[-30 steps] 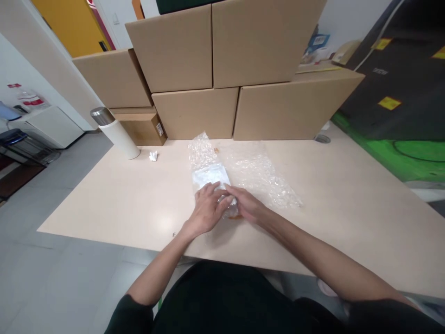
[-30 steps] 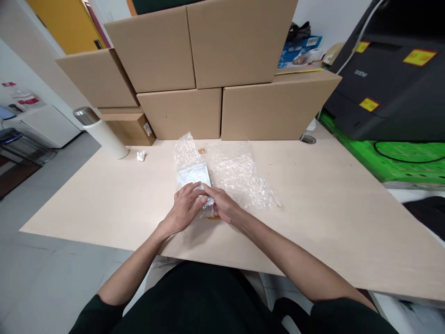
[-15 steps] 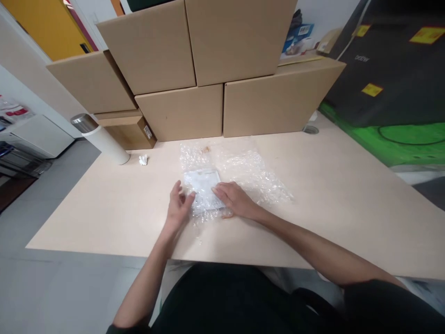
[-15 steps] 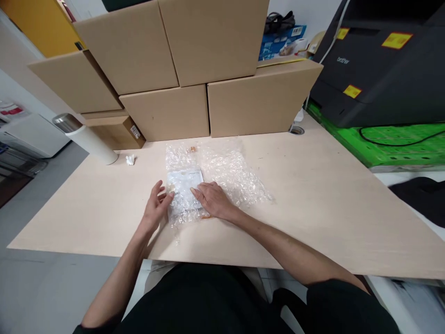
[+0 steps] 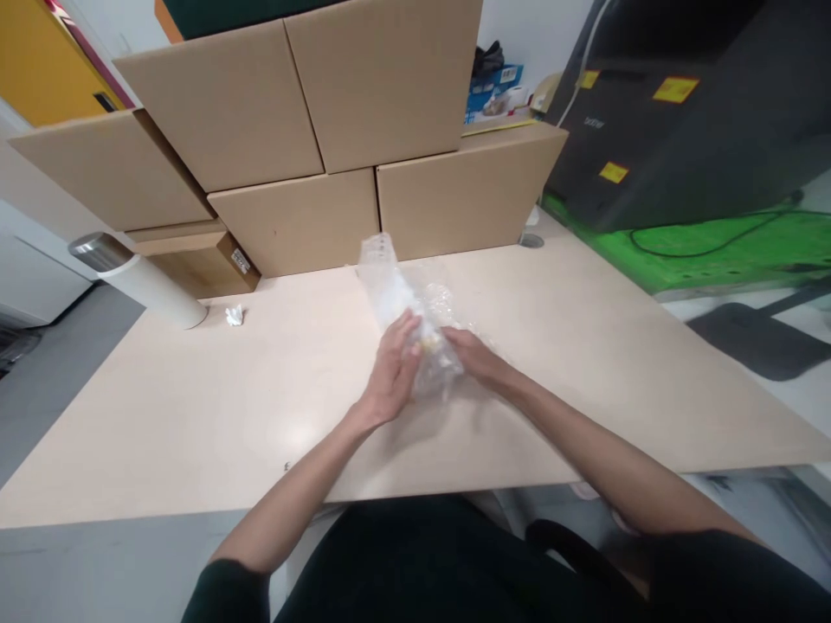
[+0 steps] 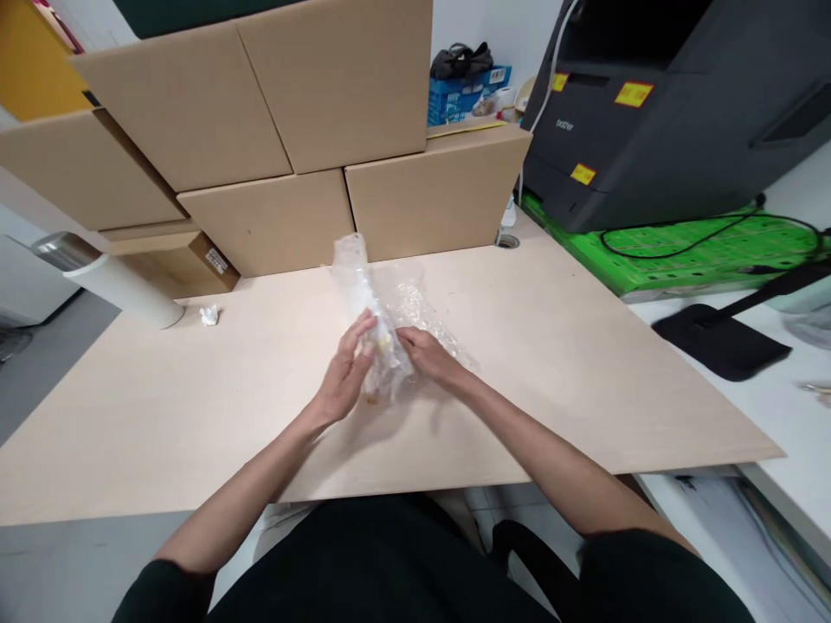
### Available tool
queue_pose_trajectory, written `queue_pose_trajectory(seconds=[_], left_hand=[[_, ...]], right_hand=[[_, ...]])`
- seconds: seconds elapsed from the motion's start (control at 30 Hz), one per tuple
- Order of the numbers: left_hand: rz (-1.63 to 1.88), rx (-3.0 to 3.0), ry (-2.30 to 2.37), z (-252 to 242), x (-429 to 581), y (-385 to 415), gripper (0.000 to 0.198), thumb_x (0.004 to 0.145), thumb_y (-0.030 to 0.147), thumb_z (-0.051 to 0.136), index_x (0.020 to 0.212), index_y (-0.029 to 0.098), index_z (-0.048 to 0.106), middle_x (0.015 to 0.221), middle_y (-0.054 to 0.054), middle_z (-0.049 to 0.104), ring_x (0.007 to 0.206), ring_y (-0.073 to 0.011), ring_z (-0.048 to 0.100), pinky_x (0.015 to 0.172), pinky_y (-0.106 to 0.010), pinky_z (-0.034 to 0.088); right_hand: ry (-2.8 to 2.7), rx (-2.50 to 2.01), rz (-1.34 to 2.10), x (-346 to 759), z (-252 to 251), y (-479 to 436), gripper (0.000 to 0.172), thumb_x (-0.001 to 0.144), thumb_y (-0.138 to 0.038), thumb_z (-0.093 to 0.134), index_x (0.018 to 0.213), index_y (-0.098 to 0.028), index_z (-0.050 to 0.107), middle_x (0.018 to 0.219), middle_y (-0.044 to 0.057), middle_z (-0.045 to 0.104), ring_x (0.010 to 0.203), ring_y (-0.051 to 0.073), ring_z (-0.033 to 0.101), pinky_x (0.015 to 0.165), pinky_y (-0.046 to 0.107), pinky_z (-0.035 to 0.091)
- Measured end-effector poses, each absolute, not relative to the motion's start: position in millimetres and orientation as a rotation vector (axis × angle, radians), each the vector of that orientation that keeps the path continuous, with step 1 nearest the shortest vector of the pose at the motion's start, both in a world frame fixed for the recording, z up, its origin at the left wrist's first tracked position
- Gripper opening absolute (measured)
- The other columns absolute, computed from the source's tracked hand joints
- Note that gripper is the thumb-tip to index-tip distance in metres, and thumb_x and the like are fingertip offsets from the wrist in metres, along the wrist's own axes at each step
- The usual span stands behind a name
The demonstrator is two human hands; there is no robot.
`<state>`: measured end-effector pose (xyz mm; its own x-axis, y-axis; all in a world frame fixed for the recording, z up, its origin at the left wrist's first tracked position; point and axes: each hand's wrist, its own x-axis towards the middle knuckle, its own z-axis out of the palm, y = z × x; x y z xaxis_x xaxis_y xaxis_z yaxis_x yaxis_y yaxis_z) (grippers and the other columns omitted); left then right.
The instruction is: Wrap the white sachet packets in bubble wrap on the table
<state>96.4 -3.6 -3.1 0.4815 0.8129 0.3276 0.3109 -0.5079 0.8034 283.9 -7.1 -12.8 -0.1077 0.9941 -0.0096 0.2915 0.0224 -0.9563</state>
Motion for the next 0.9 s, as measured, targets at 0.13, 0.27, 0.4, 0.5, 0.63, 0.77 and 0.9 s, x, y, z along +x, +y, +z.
queue_pose_trajectory(seconds=[0.13,0.27,0.4,0.5,0.63,0.77,0.9], left_hand=[[0.539,2.343,1.052,-19.5,131.2,6.4,0.051,0.102,0.046,0.032,0.149,0.026,0.038,0.164,-0.009,0.022,0.153,-0.0289,0.011,0.121,-0.055,0.011],[0.331,2.462,1.231,-29.0,153.9,6.5,0.052,0.100,0.044,0.039,0.148,0.025,0.041,0.164,-0.010,0.022,0.152,-0.0335,0.014,0.120,-0.060,0.010],[0.319,2.528,1.282,-30.4,159.6,6.4,0.053,0.100,0.041,0.040,0.150,0.023,0.039,0.163,-0.012,0.023,0.151,-0.0342,0.016,0.120,-0.060,0.011],[0.317,2.524,1.229,-31.8,154.5,8.7,0.054,0.098,0.040,0.046,0.149,0.024,0.040,0.163,-0.012,0.023,0.151,-0.0349,0.016,0.119,-0.061,0.011],[0.500,2.406,1.078,-36.3,138.2,11.9,0.047,0.099,0.043,0.044,0.142,0.024,0.046,0.161,-0.011,0.029,0.152,-0.0286,0.018,0.120,-0.057,0.012],[0.739,2.344,0.996,-23.2,113.8,19.5,0.044,0.101,0.041,0.039,0.140,0.024,0.047,0.161,-0.012,0.028,0.151,-0.0239,0.021,0.120,-0.053,0.014],[0.663,2.491,1.066,20.2,78.8,37.9,0.045,0.100,0.045,0.039,0.142,0.031,0.049,0.160,-0.003,0.033,0.153,-0.0285,0.008,0.118,-0.061,-0.008]], right_hand=[[-1.590,-1.522,0.639,321.3,-24.1,-8.8,0.022,0.079,-0.037,0.057,0.085,-0.022,0.071,0.091,0.008,0.068,0.087,0.025,0.060,0.083,0.039,0.047],[-1.525,-1.636,0.379,337.6,-29.2,1.3,0.029,0.085,-0.037,0.051,0.099,-0.020,0.069,0.107,0.012,0.069,0.104,0.028,0.058,0.097,0.044,0.041],[-1.490,-1.740,0.629,331.3,-29.8,29.6,0.031,0.081,-0.046,0.060,0.095,-0.019,0.067,0.096,0.009,0.070,0.094,0.026,0.060,0.089,0.039,0.045],[-1.394,-1.688,0.855,319.9,-26.9,49.4,0.032,0.071,-0.048,0.073,0.082,-0.019,0.066,0.079,0.003,0.067,0.078,0.021,0.058,0.075,0.033,0.045],[-1.154,-1.450,1.240,308.0,-18.8,54.6,0.040,0.059,-0.050,0.083,0.072,-0.017,0.064,0.066,0.001,0.065,0.067,0.018,0.057,0.060,0.028,0.044],[-1.094,-1.286,1.430,301.2,-7.2,35.5,0.041,0.058,-0.048,0.085,0.075,-0.015,0.067,0.064,0.000,0.066,0.059,0.015,0.057,0.056,0.027,0.045],[-1.315,-1.084,1.661,299.1,14.7,6.7,0.036,0.064,-0.044,0.083,0.083,-0.015,0.071,0.073,0.002,0.070,0.062,0.014,0.061,0.058,0.026,0.048]])
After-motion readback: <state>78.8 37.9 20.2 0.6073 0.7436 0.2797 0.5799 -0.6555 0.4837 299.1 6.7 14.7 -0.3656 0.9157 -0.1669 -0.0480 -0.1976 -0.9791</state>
